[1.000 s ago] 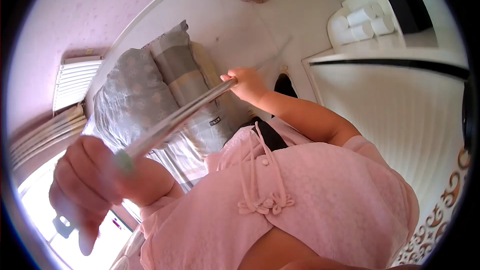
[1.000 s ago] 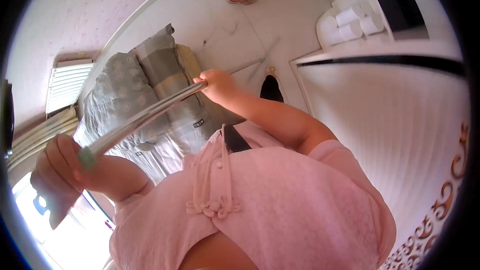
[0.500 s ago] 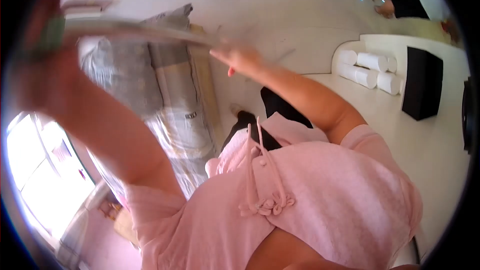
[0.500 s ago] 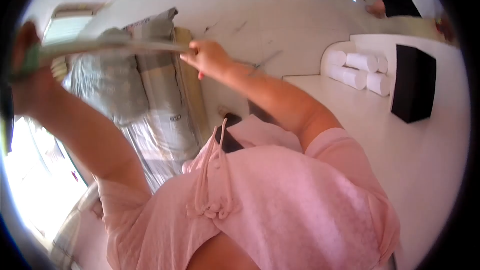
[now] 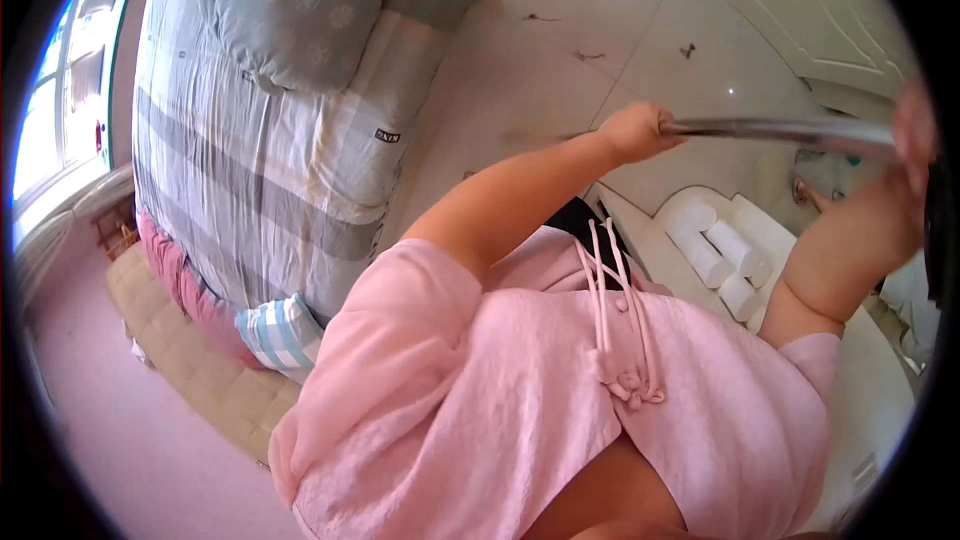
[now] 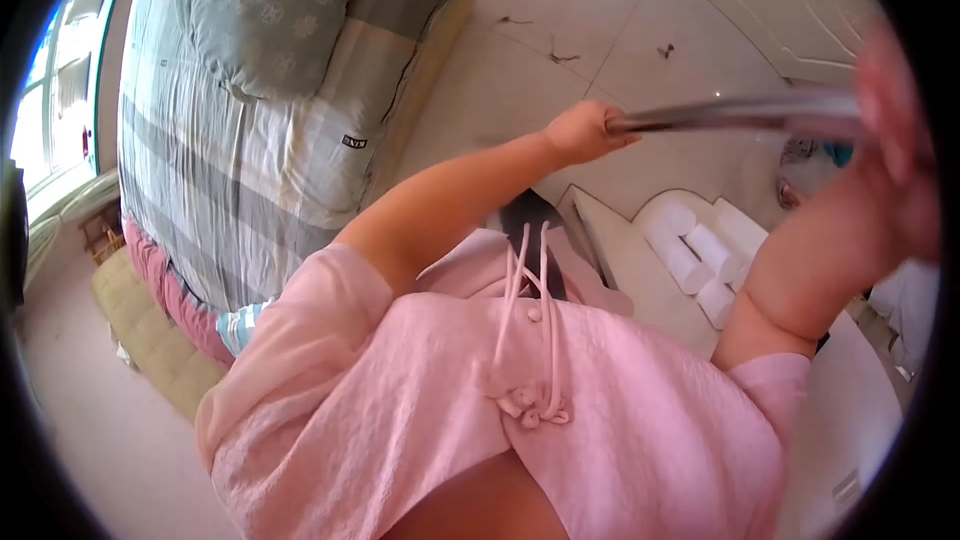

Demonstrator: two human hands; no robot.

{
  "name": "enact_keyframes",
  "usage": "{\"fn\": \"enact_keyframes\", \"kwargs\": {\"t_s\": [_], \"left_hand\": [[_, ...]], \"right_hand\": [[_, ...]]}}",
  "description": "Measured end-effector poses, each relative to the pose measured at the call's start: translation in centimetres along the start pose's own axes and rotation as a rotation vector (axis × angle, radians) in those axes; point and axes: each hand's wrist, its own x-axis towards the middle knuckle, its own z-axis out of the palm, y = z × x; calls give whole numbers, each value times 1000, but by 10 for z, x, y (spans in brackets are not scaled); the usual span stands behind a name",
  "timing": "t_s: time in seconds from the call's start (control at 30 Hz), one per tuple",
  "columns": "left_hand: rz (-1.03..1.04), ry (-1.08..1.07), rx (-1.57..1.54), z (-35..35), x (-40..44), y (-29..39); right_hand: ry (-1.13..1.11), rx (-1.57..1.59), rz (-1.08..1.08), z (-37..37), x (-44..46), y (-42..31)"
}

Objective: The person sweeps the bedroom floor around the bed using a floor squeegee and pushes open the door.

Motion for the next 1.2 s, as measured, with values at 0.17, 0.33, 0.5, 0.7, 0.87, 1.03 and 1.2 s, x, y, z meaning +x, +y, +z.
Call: {"fn": "enact_keyframes", "kwargs": {"t_s": [0.17,0.33,0.5,0.7,0.87,1.03,1.2], "left_hand": [[-86,487,110,-9,-38,-40],[-161,798,163,-16,-28,-131],[-190,472,101,-11,15,-84],[-36,404,115,11,106,-19],[90,413,172,8,131,6],[49,362,170,49,93,-15],[54,354,126,65,111,-5]], "right_hand": [[716,-23,11,63,24,-4],[570,370,214,76,-11,24],[749,219,171,26,-61,-2],[659,-360,-23,24,-52,-65],[703,-490,-60,30,-64,-67],[668,-245,-90,28,-92,-93],[609,-238,-31,6,-105,-96]]}}
